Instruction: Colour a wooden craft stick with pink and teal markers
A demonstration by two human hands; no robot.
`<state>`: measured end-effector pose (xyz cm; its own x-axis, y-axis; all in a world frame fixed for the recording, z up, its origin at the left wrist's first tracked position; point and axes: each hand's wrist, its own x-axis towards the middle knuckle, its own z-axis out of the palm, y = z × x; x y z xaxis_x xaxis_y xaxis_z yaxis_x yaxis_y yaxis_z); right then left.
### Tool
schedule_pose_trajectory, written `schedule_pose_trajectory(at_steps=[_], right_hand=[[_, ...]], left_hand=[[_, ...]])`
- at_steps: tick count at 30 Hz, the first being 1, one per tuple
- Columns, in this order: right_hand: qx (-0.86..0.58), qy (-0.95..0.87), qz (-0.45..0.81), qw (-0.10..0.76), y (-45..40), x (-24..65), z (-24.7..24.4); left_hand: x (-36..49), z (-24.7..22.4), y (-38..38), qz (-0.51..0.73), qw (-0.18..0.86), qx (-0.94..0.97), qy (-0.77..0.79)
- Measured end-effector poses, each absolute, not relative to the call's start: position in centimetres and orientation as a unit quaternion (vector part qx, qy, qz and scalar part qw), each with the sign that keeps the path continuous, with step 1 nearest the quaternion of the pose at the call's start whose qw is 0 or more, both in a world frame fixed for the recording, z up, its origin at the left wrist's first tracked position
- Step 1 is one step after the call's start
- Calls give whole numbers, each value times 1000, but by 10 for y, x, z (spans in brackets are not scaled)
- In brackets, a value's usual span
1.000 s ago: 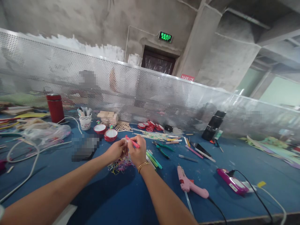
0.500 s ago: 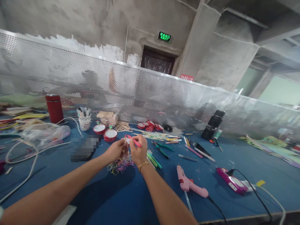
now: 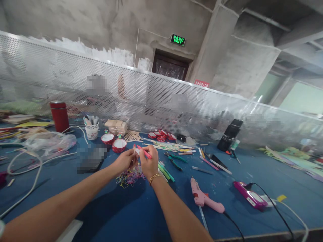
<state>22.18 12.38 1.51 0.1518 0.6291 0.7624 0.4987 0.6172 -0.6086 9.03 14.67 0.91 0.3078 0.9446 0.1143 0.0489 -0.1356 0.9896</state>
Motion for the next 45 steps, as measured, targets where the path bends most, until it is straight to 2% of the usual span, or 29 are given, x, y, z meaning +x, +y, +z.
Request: schedule_pose_trajectory(at_steps=[18,34,45], right_hand=[[-431,-669,64,602,123,218,11],[-450,-653,47,607,125,220,13],[-429,-668,62,605,124,218,8]], left_hand=[[92,1,152,441,535,609,385],[88,6,150,448,501,621,405],[92,3,151,446,525,611,389]])
